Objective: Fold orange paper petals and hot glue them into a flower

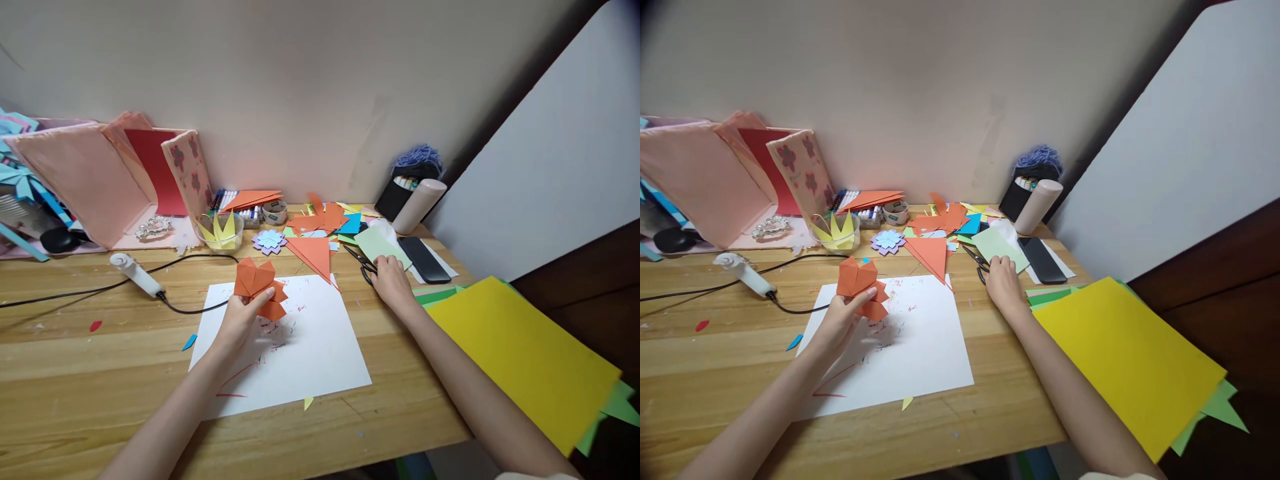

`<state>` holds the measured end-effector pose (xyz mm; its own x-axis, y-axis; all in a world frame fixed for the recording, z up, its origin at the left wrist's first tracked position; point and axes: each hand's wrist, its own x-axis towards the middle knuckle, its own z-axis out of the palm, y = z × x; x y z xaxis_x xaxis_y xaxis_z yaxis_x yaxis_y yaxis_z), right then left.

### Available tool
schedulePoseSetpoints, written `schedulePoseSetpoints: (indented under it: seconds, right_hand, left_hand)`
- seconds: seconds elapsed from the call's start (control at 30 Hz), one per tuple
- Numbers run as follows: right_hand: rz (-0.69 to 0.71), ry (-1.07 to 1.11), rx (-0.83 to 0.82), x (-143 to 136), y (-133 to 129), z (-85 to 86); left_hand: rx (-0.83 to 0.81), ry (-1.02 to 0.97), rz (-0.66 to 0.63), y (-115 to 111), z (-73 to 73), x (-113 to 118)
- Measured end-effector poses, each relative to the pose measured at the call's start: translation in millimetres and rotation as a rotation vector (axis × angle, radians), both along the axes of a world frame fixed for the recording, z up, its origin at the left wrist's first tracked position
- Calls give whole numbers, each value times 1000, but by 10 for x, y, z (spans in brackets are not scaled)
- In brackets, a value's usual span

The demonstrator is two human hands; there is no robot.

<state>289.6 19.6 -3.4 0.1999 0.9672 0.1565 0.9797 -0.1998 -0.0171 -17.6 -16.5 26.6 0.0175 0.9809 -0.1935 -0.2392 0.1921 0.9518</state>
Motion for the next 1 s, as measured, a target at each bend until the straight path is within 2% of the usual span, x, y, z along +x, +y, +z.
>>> schedulePoseSetpoints:
  seconds: [0.17, 0.23, 0.4, 0.63, 0.73, 0.9, 1.0]
  right_hand:
    - [-90, -49, -200, -25, 28, 160]
    - [-75, -122, -212, -37, 10, 205]
    - [216, -253, -170, -48, -29, 191]
    - [6, -257, -279, -66, 19, 110]
    - [15, -249, -283, -60, 52, 141]
    - [118, -126, -311, 57, 128, 227]
    - [124, 0, -224, 100, 112, 344]
  left_hand:
    - [-11, 32, 9, 33, -45, -33]
    - [-6, 36, 28, 51, -63, -49]
    - [7, 28, 80, 76, -74, -65]
    - [16, -3, 89, 63, -89, -67]
    - [8, -20, 98, 58, -85, -74]
    - [6, -38, 116, 68, -64, -78]
    - [1, -46, 132, 84, -65, -98]
